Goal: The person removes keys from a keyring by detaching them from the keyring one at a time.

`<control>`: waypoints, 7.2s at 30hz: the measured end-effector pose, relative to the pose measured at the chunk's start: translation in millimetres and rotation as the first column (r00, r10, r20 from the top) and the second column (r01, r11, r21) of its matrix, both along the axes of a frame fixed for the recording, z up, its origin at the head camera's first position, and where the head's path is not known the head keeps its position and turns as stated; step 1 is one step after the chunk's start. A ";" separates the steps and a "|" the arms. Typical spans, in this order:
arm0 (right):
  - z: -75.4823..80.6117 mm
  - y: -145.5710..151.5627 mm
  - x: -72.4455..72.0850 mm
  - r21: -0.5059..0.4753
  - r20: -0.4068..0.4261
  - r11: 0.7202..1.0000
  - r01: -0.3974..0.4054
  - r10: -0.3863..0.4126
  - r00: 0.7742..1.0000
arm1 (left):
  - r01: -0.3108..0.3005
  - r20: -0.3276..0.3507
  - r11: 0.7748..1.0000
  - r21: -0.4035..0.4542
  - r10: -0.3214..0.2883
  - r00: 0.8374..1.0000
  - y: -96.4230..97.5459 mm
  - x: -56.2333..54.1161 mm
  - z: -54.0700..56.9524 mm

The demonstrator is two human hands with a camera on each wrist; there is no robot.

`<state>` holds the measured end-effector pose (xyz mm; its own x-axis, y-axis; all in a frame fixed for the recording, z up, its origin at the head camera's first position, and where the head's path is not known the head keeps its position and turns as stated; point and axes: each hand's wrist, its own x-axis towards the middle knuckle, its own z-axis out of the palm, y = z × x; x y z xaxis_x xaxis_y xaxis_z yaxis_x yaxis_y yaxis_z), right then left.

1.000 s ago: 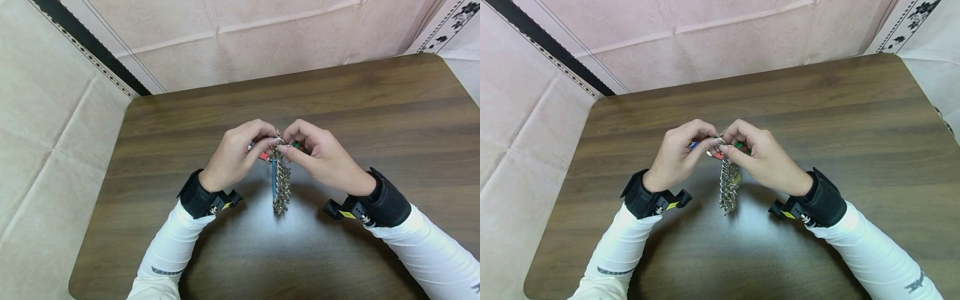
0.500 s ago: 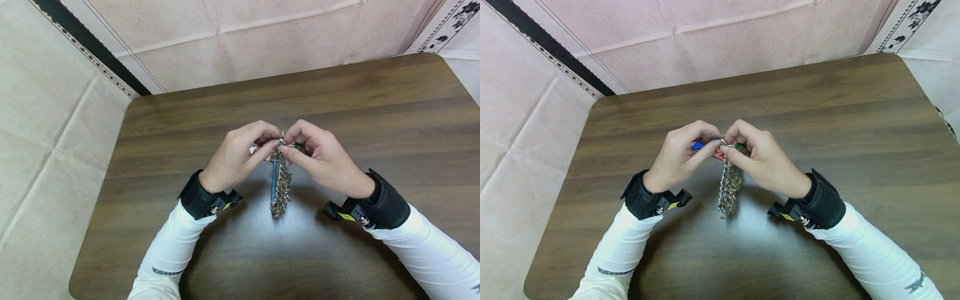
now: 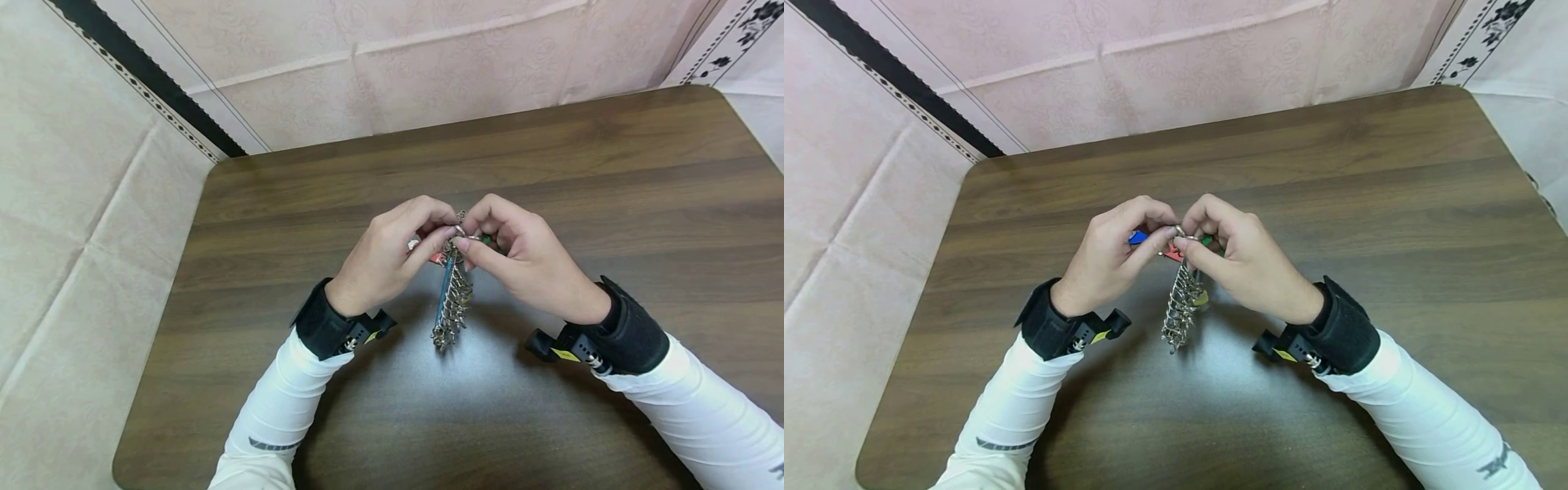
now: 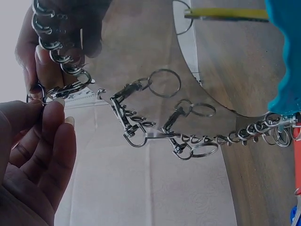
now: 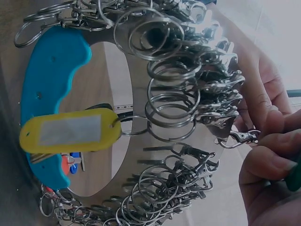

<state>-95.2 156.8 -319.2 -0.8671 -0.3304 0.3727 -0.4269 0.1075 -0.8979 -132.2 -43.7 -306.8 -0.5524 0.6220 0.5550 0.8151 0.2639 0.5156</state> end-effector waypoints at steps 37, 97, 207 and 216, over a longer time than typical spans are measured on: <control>-1.2 3.0 -1.7 0.048 -0.045 0.998 0.030 -0.028 0.999 | -0.037 -0.080 0.999 0.033 0.039 0.996 -0.8 -1.3 -0.4; -2.8 1.3 -2.4 0.071 -0.027 0.996 0.053 -0.051 0.998 | -0.058 0.080 0.978 0.200 0.043 0.996 7.1 4.2 -7.7; 2.5 8.5 -3.2 0.040 0.080 0.999 0.037 -0.040 0.996 | -0.030 -0.176 0.996 0.083 0.044 0.983 9.0 4.4 -8.1; 5.7 11.5 -4.7 0.078 0.087 0.997 -0.008 0.001 0.996 | -0.049 -0.016 0.984 0.170 0.052 0.999 7.3 3.6 -5.7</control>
